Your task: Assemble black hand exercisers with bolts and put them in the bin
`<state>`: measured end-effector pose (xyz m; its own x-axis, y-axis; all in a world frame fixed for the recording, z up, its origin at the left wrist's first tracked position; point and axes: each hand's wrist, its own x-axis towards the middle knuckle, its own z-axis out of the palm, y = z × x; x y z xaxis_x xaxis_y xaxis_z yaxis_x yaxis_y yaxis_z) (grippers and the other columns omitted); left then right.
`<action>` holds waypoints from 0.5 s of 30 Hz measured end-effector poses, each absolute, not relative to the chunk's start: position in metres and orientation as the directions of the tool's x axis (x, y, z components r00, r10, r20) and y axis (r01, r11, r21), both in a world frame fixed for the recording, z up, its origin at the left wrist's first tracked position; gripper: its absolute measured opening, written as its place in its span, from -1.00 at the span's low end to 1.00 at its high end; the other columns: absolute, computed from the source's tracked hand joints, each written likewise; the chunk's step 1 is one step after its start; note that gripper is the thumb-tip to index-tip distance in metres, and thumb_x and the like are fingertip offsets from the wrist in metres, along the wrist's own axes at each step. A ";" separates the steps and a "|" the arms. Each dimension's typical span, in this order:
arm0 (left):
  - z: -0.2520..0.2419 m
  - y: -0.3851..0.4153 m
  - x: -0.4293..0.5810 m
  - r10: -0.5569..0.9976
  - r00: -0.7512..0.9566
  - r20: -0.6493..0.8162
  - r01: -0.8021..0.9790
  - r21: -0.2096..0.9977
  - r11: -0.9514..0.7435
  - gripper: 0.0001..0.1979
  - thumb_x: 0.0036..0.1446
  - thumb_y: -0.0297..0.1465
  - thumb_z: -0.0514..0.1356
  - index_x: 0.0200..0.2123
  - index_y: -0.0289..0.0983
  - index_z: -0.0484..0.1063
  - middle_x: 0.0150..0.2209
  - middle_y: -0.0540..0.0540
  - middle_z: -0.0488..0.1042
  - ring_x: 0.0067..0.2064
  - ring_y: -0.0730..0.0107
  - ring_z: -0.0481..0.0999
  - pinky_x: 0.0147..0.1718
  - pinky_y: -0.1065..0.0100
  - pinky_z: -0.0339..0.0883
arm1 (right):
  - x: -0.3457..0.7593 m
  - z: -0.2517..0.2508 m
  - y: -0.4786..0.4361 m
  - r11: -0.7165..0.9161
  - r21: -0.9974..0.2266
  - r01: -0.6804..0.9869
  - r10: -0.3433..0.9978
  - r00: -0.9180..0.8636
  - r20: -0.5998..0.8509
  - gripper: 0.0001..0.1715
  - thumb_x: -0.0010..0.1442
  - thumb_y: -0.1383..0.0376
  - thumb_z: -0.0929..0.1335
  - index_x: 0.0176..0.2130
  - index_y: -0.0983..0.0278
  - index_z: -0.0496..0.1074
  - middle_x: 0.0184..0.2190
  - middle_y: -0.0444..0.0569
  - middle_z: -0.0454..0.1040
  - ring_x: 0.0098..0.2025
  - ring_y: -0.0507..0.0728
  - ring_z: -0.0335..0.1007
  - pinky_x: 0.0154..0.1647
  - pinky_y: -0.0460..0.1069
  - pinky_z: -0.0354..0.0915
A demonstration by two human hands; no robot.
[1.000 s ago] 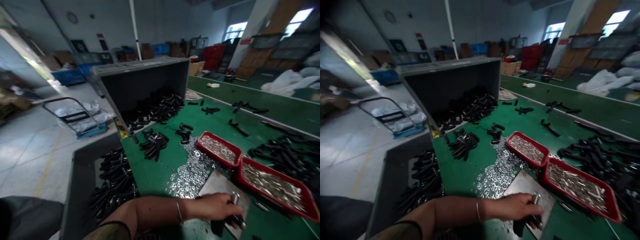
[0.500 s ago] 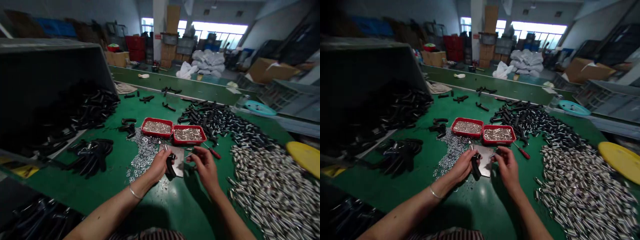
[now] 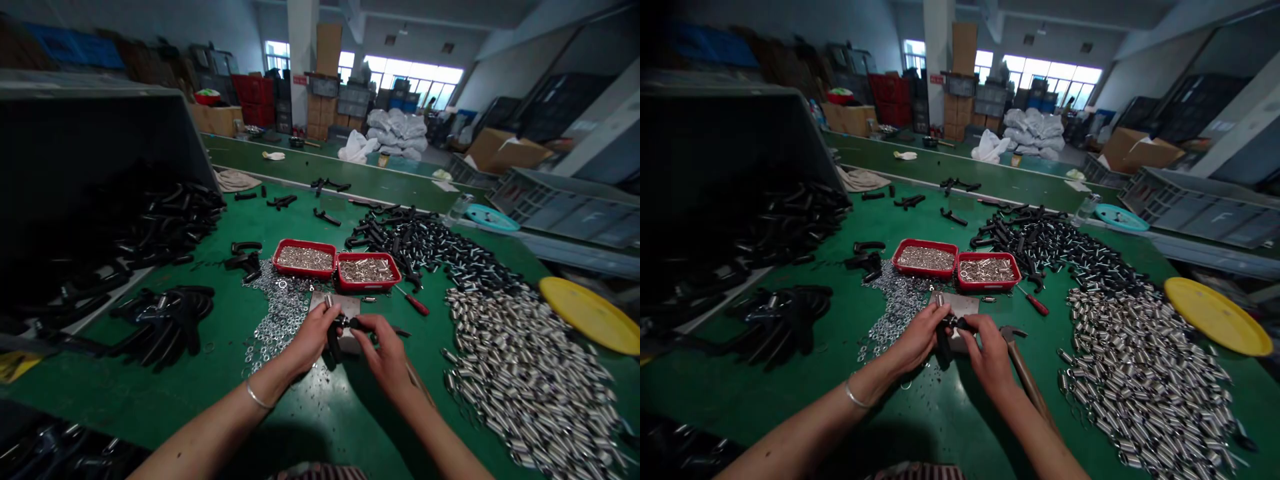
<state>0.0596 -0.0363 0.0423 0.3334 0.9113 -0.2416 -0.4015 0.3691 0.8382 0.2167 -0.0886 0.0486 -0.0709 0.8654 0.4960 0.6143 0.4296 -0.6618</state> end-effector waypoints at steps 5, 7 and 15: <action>0.052 -0.034 0.053 0.939 0.316 -0.135 -0.171 0.966 0.196 -0.67 0.19 -0.11 0.19 -0.20 -0.26 0.34 -0.30 -0.01 0.40 -0.30 0.43 0.43 -0.29 0.40 0.36 | 0.213 0.051 -0.082 0.352 -0.781 0.516 0.932 -0.113 0.345 -0.86 0.29 0.21 0.32 -0.19 0.22 0.36 -0.28 -0.02 0.48 -0.23 0.14 0.43 -0.17 0.03 0.37; 0.048 -0.030 0.051 0.957 0.288 -0.036 -0.005 0.999 0.039 -0.71 0.23 -0.13 0.14 -0.21 -0.25 0.34 -0.30 -0.01 0.41 -0.26 0.39 0.43 -0.25 0.37 0.34 | 0.209 0.050 -0.078 0.135 -0.899 0.417 0.991 -0.047 0.127 -0.75 0.33 0.10 0.26 -0.28 0.21 0.28 -0.46 -0.13 0.41 -0.46 0.08 0.35 -0.41 -0.03 0.33; 0.033 -0.019 0.039 0.887 0.400 0.233 0.245 0.905 -0.348 -0.76 0.30 -0.20 0.07 -0.27 -0.26 0.35 -0.33 -0.02 0.41 -0.27 0.36 0.40 -0.20 0.34 0.24 | 0.200 0.047 -0.075 -0.321 -0.944 0.081 0.892 -0.308 -0.330 -0.38 0.29 -0.22 0.06 -0.42 0.20 0.22 -0.69 -0.26 0.16 -0.73 -0.02 -0.02 -0.70 -0.09 0.10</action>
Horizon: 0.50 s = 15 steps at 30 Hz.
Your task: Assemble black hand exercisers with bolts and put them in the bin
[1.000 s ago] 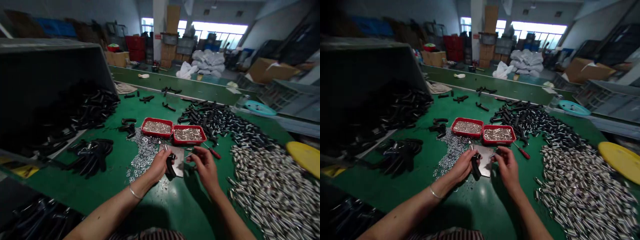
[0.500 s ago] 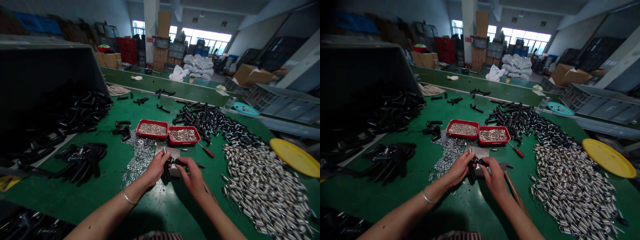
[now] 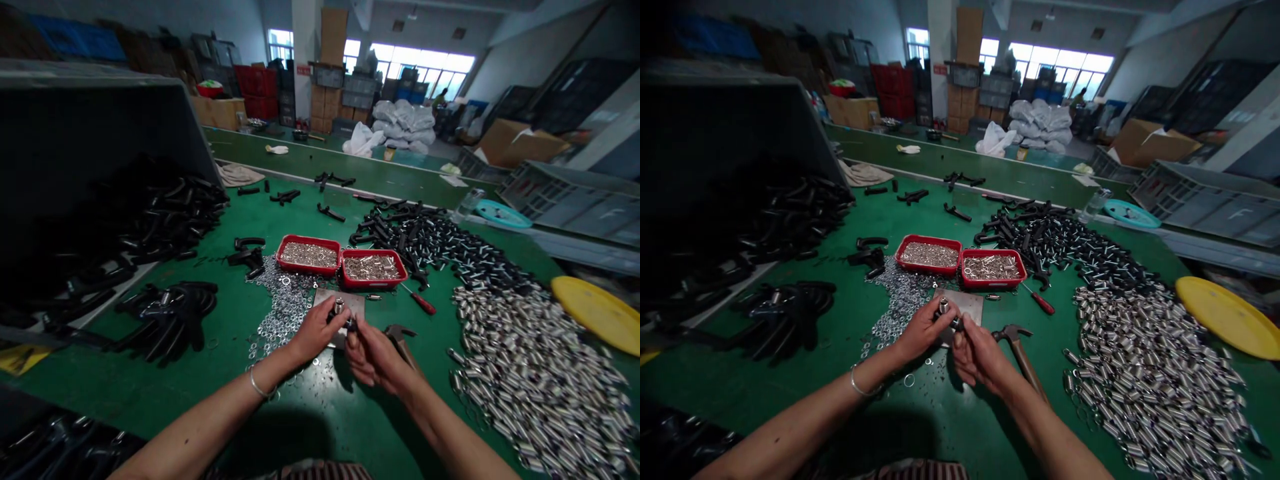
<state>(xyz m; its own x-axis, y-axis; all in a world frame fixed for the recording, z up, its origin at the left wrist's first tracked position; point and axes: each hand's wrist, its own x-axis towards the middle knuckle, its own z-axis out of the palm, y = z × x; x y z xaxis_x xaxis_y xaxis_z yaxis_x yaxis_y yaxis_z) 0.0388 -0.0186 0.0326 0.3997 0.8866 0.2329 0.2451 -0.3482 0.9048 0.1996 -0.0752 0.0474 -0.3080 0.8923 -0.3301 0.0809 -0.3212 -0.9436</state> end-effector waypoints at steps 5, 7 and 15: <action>0.033 -0.013 0.034 0.912 0.390 0.123 0.257 0.937 -0.236 -0.73 0.30 -0.18 0.05 -0.27 -0.26 0.34 -0.36 -0.02 0.41 -0.30 0.35 0.40 -0.25 0.34 0.27 | 0.204 0.042 -0.074 -0.168 -0.958 0.230 0.952 -0.213 -0.218 -0.41 0.16 -0.23 0.26 -0.32 0.24 0.34 -0.51 -0.10 0.41 -0.60 0.01 0.24 -0.60 -0.09 0.18; 0.033 -0.014 0.035 0.922 0.375 0.096 0.231 0.954 -0.193 -0.74 0.32 -0.19 0.02 -0.22 -0.26 0.34 -0.32 -0.04 0.42 -0.25 0.32 0.42 -0.20 0.31 0.29 | 0.205 0.038 -0.073 -0.048 -0.949 0.311 0.987 -0.131 -0.093 -0.48 0.13 -0.16 0.35 -0.32 0.24 0.35 -0.44 -0.07 0.44 -0.52 0.02 0.30 -0.55 -0.10 0.19; 0.033 -0.022 0.041 0.900 0.353 0.254 0.298 0.882 -0.366 -0.78 0.35 -0.25 -0.02 -0.19 -0.24 0.32 -0.22 -0.12 0.39 -0.12 0.24 0.39 -0.02 0.21 0.26 | 0.207 0.035 -0.073 -0.122 -0.971 0.205 0.964 -0.208 -0.165 -0.51 0.17 -0.13 0.33 -0.30 0.24 0.32 -0.48 -0.15 0.42 -0.58 -0.03 0.23 -0.60 -0.14 0.13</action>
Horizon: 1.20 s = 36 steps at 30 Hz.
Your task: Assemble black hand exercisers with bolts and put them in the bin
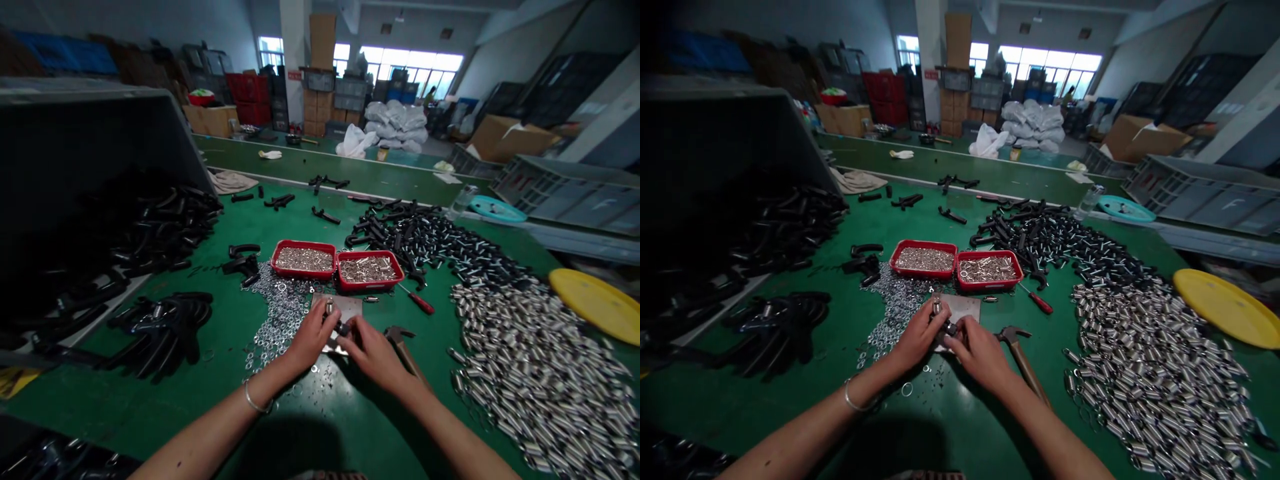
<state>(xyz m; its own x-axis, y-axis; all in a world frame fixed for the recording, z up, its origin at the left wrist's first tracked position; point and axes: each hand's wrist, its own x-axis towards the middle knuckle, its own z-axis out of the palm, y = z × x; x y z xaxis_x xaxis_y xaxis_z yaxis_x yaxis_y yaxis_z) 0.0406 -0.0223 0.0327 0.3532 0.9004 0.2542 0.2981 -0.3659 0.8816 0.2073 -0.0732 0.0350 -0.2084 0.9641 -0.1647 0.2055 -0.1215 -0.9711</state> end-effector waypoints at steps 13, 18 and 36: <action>0.035 -0.036 0.048 0.911 0.272 0.311 0.298 0.873 -0.387 -0.82 0.33 -0.28 0.00 -0.20 -0.24 0.31 -0.19 -0.15 0.38 -0.09 0.24 0.39 0.01 0.22 0.26 | 0.200 0.049 -0.080 -0.190 -0.981 -0.039 0.968 -0.176 -0.180 -0.62 0.26 -0.04 0.30 -0.28 0.23 0.30 -0.49 -0.16 0.37 -0.59 0.00 0.26 -0.58 -0.08 0.28; 0.038 -0.034 0.045 0.917 0.256 0.305 0.329 0.864 -0.380 -0.80 0.36 -0.29 -0.06 -0.15 -0.24 0.29 -0.15 -0.17 0.38 -0.06 0.24 0.38 0.03 0.22 0.25 | 0.201 0.044 -0.085 -0.087 -0.983 0.160 0.978 -0.175 -0.115 -0.65 0.24 0.00 0.33 -0.25 0.23 0.33 -0.45 -0.15 0.43 -0.56 0.00 0.29 -0.56 -0.10 0.25; 0.062 0.127 0.122 0.730 0.676 0.101 0.684 0.284 -0.672 -0.88 0.10 -0.53 0.20 -0.34 -0.31 0.55 -0.23 -0.29 0.54 -0.06 0.05 0.46 -0.01 0.16 0.20 | 0.329 -0.006 -0.175 -0.078 -0.453 0.888 0.991 0.119 0.063 -0.64 0.30 0.11 0.25 -0.01 0.17 0.45 -0.10 0.11 0.46 -0.08 0.28 0.40 -0.02 0.18 0.32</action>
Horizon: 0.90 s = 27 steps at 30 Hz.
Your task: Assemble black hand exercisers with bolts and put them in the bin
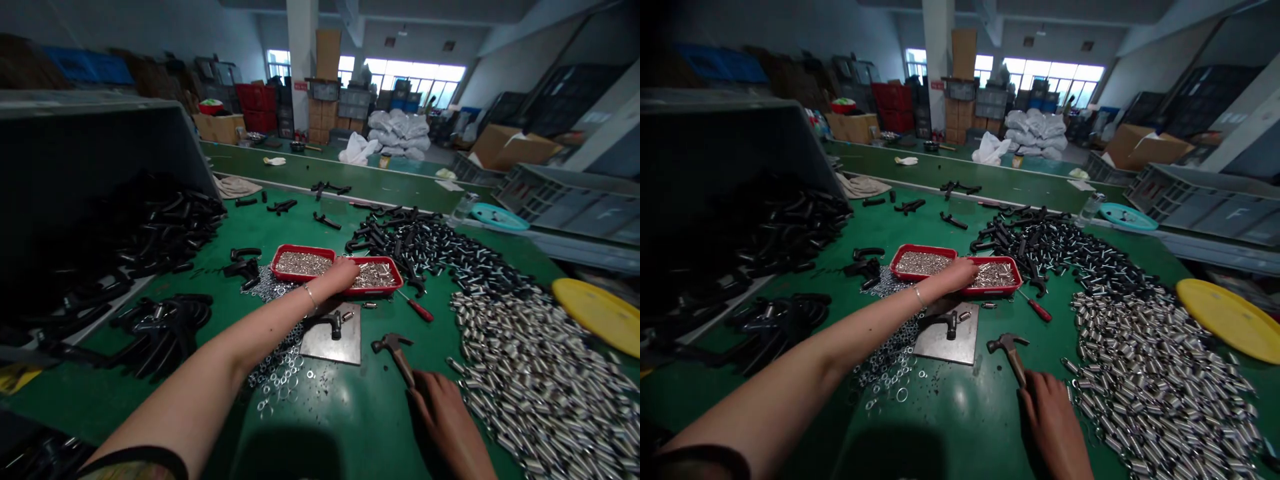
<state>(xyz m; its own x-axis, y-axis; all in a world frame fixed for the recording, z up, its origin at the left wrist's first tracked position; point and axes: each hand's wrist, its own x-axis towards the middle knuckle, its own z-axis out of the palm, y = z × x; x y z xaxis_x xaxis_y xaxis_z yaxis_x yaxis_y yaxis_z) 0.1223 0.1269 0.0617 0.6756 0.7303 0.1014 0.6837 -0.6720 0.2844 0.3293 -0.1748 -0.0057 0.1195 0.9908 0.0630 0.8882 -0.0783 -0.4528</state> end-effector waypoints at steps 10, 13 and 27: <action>0.044 0.143 0.134 0.754 0.654 0.063 0.686 0.371 -0.626 -0.91 0.06 -0.49 0.24 -0.41 -0.24 0.57 -0.30 -0.17 0.59 -0.16 0.14 0.53 -0.13 0.27 0.28 | 0.307 -0.010 -0.155 -0.162 -0.617 0.770 0.986 0.153 -0.069 -0.58 0.28 0.11 0.25 0.06 0.20 0.35 -0.09 0.10 0.43 -0.06 0.27 0.43 0.01 0.15 0.30; 0.048 0.138 0.131 0.797 0.593 0.113 0.693 0.431 -0.577 -0.89 0.15 -0.45 0.19 -0.30 -0.27 0.54 -0.27 -0.17 0.58 -0.20 0.19 0.53 -0.19 0.31 0.30 | 0.302 -0.012 -0.121 -0.232 -0.716 0.658 0.970 0.209 -0.122 -0.55 0.21 0.03 0.30 -0.01 0.24 0.33 -0.19 0.02 0.45 -0.17 0.25 0.44 -0.12 0.13 0.31; 0.025 0.058 0.042 0.864 0.482 0.149 0.431 0.818 -0.381 -0.87 0.18 -0.32 0.20 -0.32 -0.24 0.50 -0.36 -0.06 0.54 -0.35 0.31 0.49 -0.32 0.34 0.28 | 0.306 -0.009 -0.096 -0.408 -0.911 0.054 0.900 0.192 -0.392 -0.45 0.05 -0.06 0.41 -0.11 0.23 0.32 -0.50 -0.21 0.37 -0.50 0.07 0.31 -0.50 -0.06 0.18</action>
